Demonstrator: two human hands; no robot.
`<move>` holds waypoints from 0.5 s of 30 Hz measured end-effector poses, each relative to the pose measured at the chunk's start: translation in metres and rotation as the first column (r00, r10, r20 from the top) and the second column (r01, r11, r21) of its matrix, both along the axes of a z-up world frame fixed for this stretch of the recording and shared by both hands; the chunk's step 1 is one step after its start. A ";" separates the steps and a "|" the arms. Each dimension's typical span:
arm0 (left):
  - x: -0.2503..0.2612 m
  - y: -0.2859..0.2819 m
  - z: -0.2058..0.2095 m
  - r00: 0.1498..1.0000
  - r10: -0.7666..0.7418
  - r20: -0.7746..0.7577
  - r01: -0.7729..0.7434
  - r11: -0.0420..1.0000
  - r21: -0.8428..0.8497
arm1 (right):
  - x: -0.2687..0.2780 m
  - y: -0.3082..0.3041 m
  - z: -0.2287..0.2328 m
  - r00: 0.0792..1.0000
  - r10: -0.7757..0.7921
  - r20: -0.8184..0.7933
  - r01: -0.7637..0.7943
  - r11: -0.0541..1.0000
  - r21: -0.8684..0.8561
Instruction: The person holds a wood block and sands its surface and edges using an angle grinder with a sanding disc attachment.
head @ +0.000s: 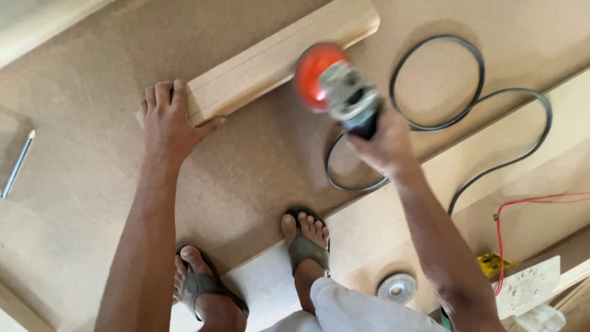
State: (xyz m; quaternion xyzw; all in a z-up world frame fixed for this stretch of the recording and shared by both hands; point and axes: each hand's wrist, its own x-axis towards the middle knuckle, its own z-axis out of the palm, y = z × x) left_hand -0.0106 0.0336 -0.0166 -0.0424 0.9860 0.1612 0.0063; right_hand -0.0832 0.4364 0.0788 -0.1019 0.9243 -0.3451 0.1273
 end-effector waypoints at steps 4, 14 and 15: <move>-0.001 0.001 0.007 1.000 -0.003 -0.009 0.003 1.000 -0.011 | 0.005 -0.023 0.004 0.993 0.107 -0.052 -0.091 0.967 0.238; -0.004 0.002 0.011 1.000 0.007 0.017 -0.006 1.000 -0.020 | -0.053 0.059 -0.017 0.984 -0.171 0.050 0.157 0.964 0.214; -0.006 0.001 0.012 0.998 0.015 0.054 -0.015 1.000 -0.003 | -0.062 0.074 -0.021 0.982 -0.181 -0.056 0.188 0.968 0.168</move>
